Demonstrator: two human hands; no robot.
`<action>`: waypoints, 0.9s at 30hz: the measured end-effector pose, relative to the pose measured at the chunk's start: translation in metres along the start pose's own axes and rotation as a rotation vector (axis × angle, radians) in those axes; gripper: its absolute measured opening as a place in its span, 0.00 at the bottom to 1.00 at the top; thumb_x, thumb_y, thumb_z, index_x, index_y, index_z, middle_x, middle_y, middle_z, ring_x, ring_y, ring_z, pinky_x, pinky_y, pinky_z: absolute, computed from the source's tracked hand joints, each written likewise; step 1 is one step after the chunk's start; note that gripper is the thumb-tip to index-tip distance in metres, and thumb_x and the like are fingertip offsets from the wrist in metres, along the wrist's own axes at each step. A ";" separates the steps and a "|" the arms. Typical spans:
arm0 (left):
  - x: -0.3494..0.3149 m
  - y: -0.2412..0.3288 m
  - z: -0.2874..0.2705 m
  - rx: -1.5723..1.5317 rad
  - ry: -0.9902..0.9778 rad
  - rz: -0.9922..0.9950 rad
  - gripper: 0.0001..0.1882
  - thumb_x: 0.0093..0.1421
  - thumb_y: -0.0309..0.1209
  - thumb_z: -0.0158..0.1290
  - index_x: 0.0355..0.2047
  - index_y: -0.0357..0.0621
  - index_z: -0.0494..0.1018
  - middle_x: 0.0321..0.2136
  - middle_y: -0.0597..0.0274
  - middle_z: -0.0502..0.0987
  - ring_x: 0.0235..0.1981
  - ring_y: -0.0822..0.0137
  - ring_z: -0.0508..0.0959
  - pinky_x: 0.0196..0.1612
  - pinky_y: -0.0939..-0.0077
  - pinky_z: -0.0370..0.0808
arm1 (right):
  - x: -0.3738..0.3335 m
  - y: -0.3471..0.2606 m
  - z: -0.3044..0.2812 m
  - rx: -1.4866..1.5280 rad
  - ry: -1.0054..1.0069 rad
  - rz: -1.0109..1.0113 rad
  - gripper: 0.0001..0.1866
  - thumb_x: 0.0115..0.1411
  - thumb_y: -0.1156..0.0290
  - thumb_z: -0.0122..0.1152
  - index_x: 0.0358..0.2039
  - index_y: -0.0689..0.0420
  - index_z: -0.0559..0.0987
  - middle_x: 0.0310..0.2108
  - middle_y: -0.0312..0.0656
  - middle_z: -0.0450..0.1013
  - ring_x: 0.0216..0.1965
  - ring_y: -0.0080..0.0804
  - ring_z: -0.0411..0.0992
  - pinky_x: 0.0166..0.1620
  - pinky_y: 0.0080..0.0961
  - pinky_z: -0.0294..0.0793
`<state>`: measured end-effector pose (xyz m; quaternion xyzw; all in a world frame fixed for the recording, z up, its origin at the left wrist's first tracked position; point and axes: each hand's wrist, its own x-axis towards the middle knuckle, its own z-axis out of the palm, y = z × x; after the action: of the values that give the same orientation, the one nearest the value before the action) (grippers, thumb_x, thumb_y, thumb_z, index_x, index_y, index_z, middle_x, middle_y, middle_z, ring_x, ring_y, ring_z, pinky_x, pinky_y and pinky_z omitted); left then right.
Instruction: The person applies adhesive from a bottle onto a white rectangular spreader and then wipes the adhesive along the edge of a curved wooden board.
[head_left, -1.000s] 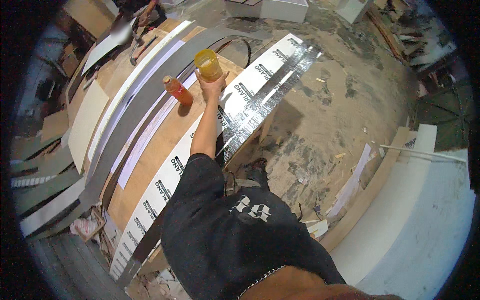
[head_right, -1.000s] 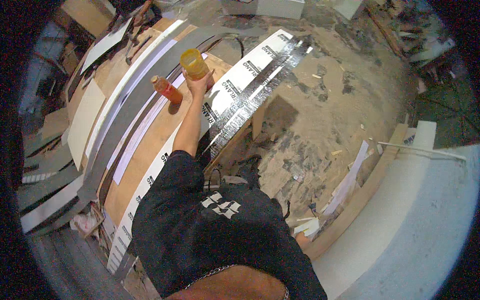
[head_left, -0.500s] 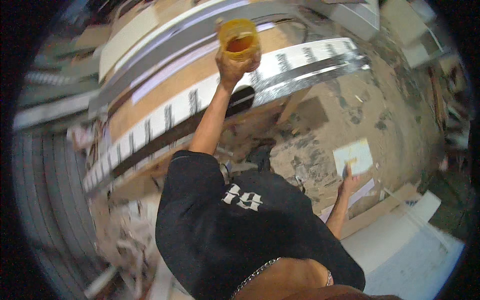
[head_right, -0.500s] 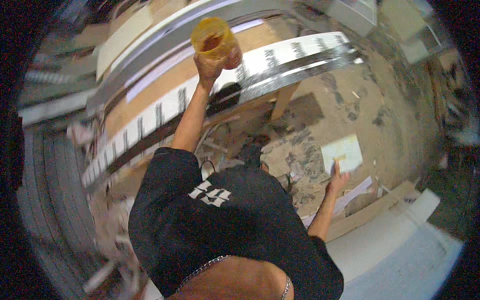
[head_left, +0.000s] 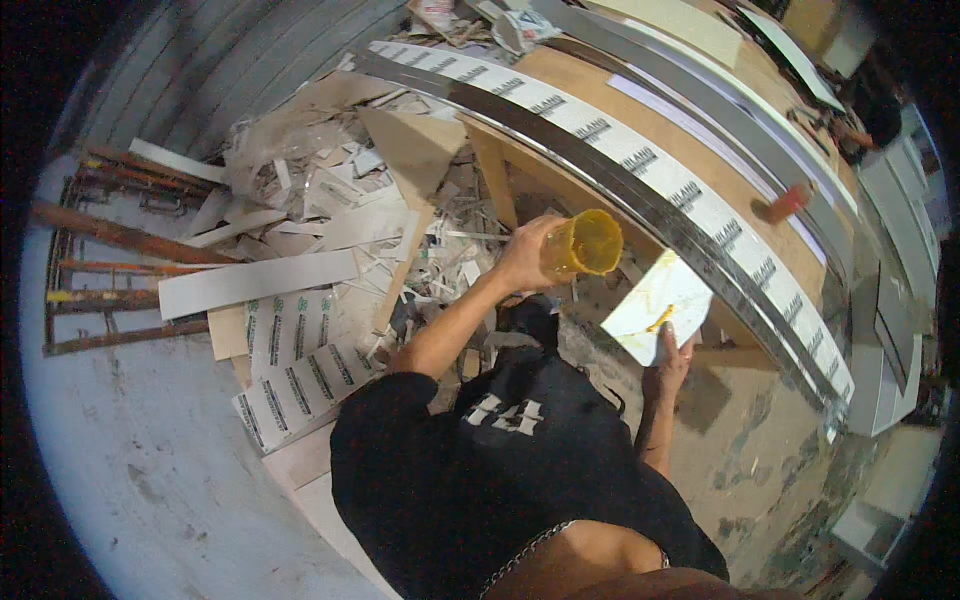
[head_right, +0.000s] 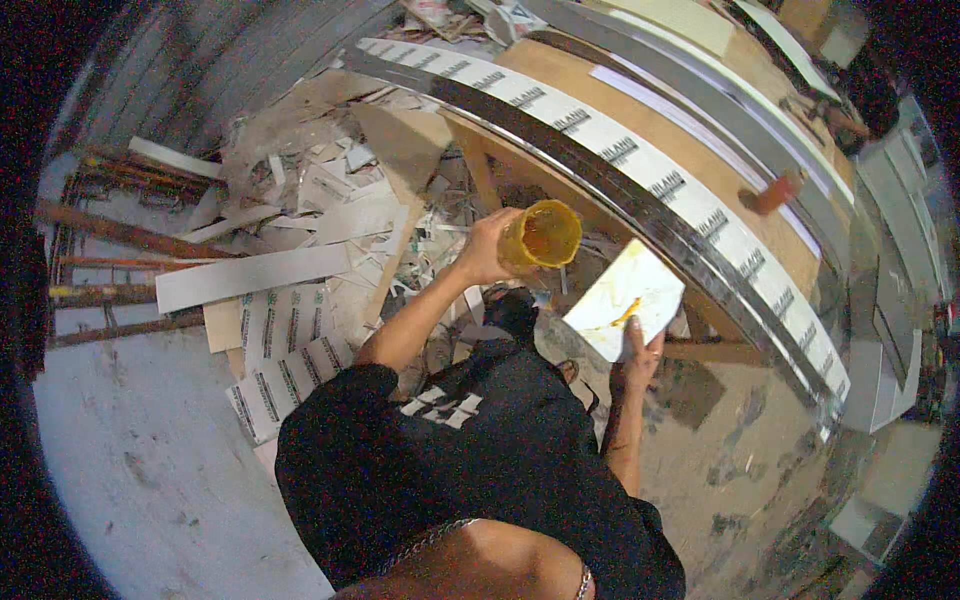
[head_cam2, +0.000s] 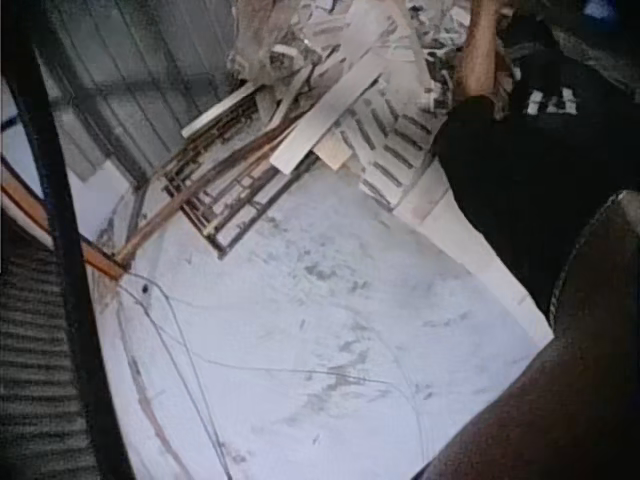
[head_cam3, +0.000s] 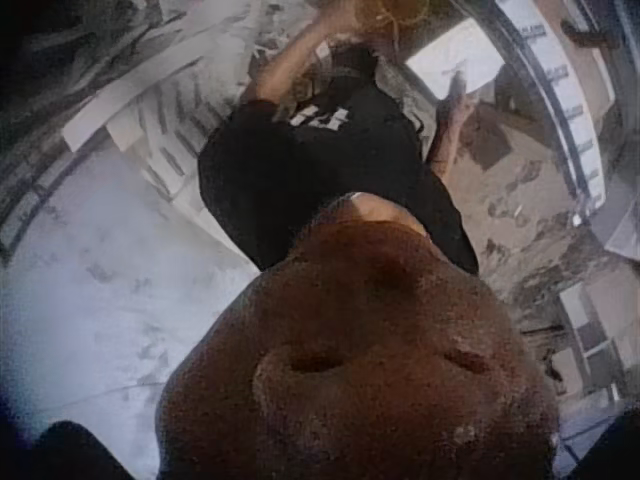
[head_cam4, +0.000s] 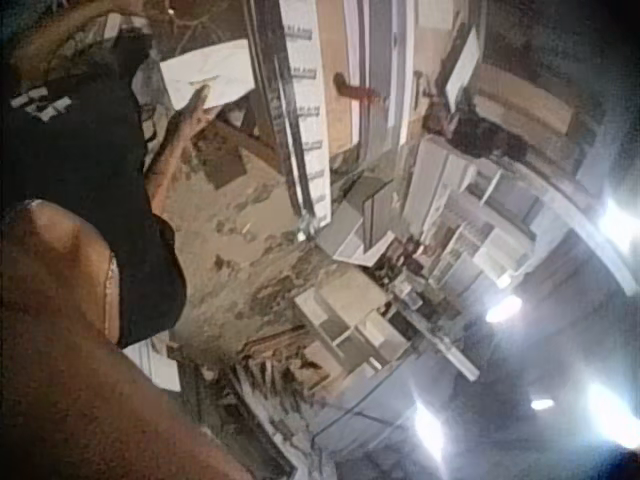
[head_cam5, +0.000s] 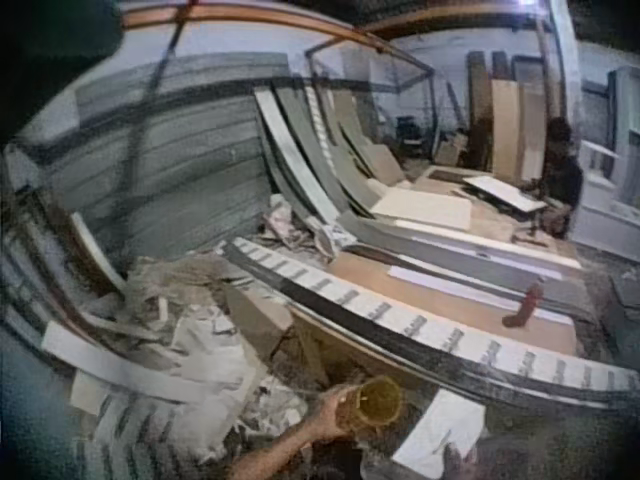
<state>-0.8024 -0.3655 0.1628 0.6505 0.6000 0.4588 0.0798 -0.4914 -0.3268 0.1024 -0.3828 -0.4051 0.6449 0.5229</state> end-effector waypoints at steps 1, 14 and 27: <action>-0.007 -0.008 -0.010 0.023 0.028 -0.023 0.39 0.37 0.42 0.75 0.50 0.40 0.74 0.45 0.50 0.79 0.46 0.51 0.80 0.51 0.62 0.76 | 0.007 0.006 0.008 -0.147 -0.059 -0.029 0.25 0.63 0.69 0.63 0.58 0.64 0.69 0.50 0.43 0.73 0.48 0.30 0.72 0.52 0.26 0.71; 0.022 -0.148 -0.277 0.671 0.149 0.203 0.35 0.40 0.43 0.72 0.48 0.43 0.74 0.43 0.54 0.79 0.45 0.51 0.79 0.48 0.58 0.75 | 0.053 0.070 0.316 -0.095 -0.481 0.196 0.31 0.60 0.69 0.64 0.62 0.62 0.67 0.53 0.45 0.73 0.51 0.31 0.73 0.54 0.28 0.71; 0.110 -0.267 -0.418 0.729 -0.026 0.415 0.29 0.47 0.36 0.65 0.50 0.42 0.73 0.48 0.56 0.78 0.50 0.54 0.76 0.55 0.57 0.69 | 0.080 0.123 0.498 0.137 -0.378 0.218 0.33 0.60 0.72 0.64 0.65 0.61 0.64 0.56 0.45 0.71 0.53 0.31 0.72 0.55 0.28 0.72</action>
<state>-1.2962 -0.3873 0.2805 0.7490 0.5784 0.2143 -0.2422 -1.0064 -0.3246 0.1718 -0.2603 -0.4072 0.7838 0.3899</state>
